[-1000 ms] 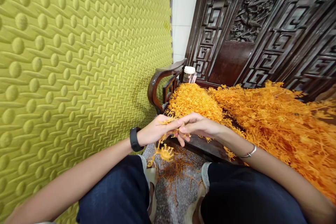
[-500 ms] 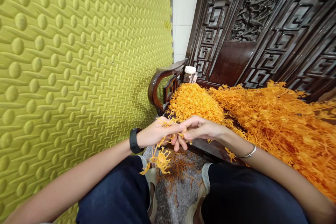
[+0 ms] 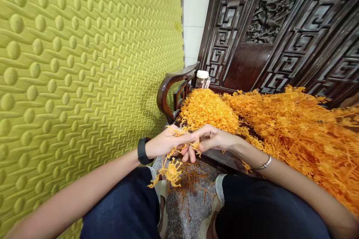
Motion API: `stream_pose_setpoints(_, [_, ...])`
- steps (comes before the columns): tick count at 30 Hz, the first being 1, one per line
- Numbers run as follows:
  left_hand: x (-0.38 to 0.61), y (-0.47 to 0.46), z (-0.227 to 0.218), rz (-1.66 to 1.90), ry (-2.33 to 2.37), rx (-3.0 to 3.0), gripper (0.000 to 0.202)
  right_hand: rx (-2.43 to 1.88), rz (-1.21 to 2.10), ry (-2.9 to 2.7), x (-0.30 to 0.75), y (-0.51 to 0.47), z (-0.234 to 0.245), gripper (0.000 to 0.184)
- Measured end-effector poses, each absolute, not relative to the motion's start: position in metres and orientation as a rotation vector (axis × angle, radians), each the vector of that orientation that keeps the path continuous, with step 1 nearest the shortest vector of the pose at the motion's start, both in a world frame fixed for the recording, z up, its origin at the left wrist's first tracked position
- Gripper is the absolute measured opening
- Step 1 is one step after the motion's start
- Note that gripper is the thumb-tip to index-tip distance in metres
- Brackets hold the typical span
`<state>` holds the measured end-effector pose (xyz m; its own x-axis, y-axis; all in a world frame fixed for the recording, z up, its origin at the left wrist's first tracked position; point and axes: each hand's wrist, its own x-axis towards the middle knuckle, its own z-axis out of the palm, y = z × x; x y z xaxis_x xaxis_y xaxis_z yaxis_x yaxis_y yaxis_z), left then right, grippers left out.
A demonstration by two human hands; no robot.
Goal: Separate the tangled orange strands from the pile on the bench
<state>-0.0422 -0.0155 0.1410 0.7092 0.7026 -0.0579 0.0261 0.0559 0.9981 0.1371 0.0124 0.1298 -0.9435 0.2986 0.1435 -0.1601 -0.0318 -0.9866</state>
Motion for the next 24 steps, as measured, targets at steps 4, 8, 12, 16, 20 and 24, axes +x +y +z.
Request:
stream_pose_setpoints(4, [-0.039,-0.017,0.141,0.594,0.679,1.422,0.043,-0.110,2.059,-1.867,0.137,0.012,0.128,0.018])
stream_pose_setpoints(8, [-0.036,-0.018,0.140,0.655,0.625,1.400,0.047,-0.050,2.066,-1.773,0.136,0.011,0.128,0.015])
stream_pose_setpoints(12, [-0.033,-0.020,0.143,0.714,0.620,1.352,0.048,-0.028,2.024,-1.761,0.137,0.011,0.129,0.015])
stream_pose_setpoints(16, [-0.030,-0.021,0.146,0.762,0.616,1.308,0.049,-0.009,1.986,-1.755,0.137,0.011,0.129,0.015])
stream_pose_setpoints(20, [-0.028,-0.022,0.147,0.772,0.586,1.247,0.051,0.020,2.009,-1.704,0.136,0.010,0.128,0.014])
stream_pose_setpoints(24, [-0.025,-0.023,0.148,0.766,0.558,1.112,0.050,0.049,2.044,-1.622,0.135,0.009,0.128,0.015])
